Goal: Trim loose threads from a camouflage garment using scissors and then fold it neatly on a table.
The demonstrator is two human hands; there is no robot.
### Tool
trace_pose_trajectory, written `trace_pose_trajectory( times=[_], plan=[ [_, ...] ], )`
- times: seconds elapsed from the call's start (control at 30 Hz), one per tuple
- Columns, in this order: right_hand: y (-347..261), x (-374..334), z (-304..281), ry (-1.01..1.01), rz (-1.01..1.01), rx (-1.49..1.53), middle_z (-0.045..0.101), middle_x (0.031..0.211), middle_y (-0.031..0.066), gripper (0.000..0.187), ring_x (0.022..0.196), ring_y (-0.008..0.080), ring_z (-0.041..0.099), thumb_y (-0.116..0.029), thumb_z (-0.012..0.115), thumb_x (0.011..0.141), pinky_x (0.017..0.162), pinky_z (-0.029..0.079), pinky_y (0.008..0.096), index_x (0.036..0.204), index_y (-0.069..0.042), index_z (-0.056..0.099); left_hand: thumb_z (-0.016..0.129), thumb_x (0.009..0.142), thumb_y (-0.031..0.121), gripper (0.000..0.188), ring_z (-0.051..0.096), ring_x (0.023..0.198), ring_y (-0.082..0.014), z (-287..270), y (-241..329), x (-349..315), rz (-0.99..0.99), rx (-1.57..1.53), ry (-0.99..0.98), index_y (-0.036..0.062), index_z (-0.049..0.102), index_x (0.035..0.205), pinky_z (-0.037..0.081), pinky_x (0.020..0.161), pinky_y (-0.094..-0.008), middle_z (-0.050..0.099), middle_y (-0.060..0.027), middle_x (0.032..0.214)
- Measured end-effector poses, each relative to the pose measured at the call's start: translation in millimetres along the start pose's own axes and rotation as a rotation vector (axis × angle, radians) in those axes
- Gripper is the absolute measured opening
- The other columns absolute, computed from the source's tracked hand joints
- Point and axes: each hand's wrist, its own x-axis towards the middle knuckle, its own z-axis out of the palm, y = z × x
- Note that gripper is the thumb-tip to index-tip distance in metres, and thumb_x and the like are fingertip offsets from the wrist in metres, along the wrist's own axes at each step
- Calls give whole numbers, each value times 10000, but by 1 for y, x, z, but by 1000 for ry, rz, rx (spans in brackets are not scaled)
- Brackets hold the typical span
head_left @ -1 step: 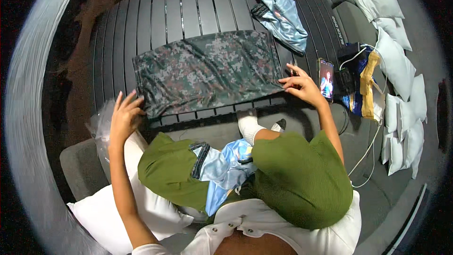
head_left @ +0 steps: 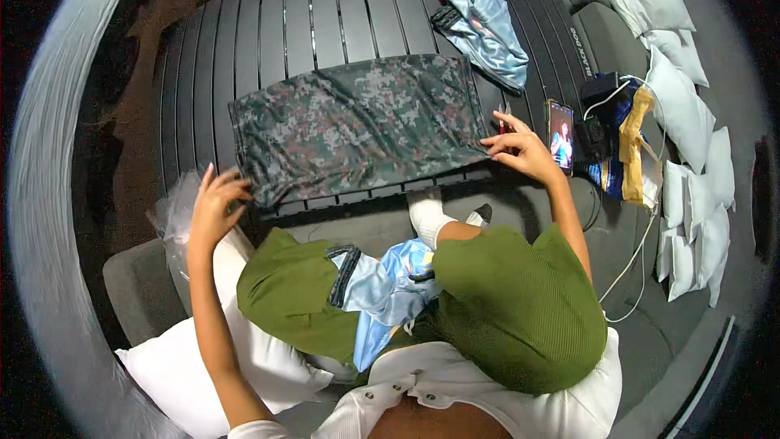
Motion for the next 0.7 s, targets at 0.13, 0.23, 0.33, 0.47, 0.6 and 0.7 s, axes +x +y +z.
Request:
trace_pose_trajectory(
  times=[0.13,0.23,0.33,0.47,0.6,0.7],
  plan=[
    [-15,28,-17,-56,29,221,629,989,115,93,1171,232,417,-46,642,691,954,336,362,783,-27,650,626,755,73,151,544,885,-91,-22,-56,13,-467,-887,-170,23,600,894,411,791,-237,603,-25,878],
    [0,46,-16,67,230,572,632,951,83,103,966,153,543,-65,621,736,848,398,280,824,-12,624,619,778,131,175,540,744,-87,6,-63,46,-546,-966,126,37,593,923,419,662,-221,578,1,820],
    [18,74,-6,277,365,652,538,762,-53,167,650,17,459,-111,607,786,558,334,157,944,-59,588,610,798,194,200,473,663,-48,21,-61,78,-777,-1097,192,44,594,929,350,577,-184,559,17,788],
    [52,118,28,577,290,480,509,724,-54,181,626,20,433,-104,597,800,551,336,161,966,-51,547,588,823,251,310,490,669,-97,81,-92,93,-770,-991,419,-33,561,942,382,607,-226,560,-10,762],
    [42,136,46,754,275,124,583,771,54,151,706,132,556,-114,563,821,651,435,258,939,-35,510,545,848,325,417,496,645,-183,105,-103,89,-746,-568,578,-72,516,972,420,651,-292,569,-102,731],
    [35,137,44,813,195,0,594,790,105,145,726,201,588,-114,548,825,660,447,294,937,-32,505,521,853,366,438,575,749,-251,95,-88,95,-810,-498,518,-30,523,1039,434,709,-312,593,-187,818]
  ],
)
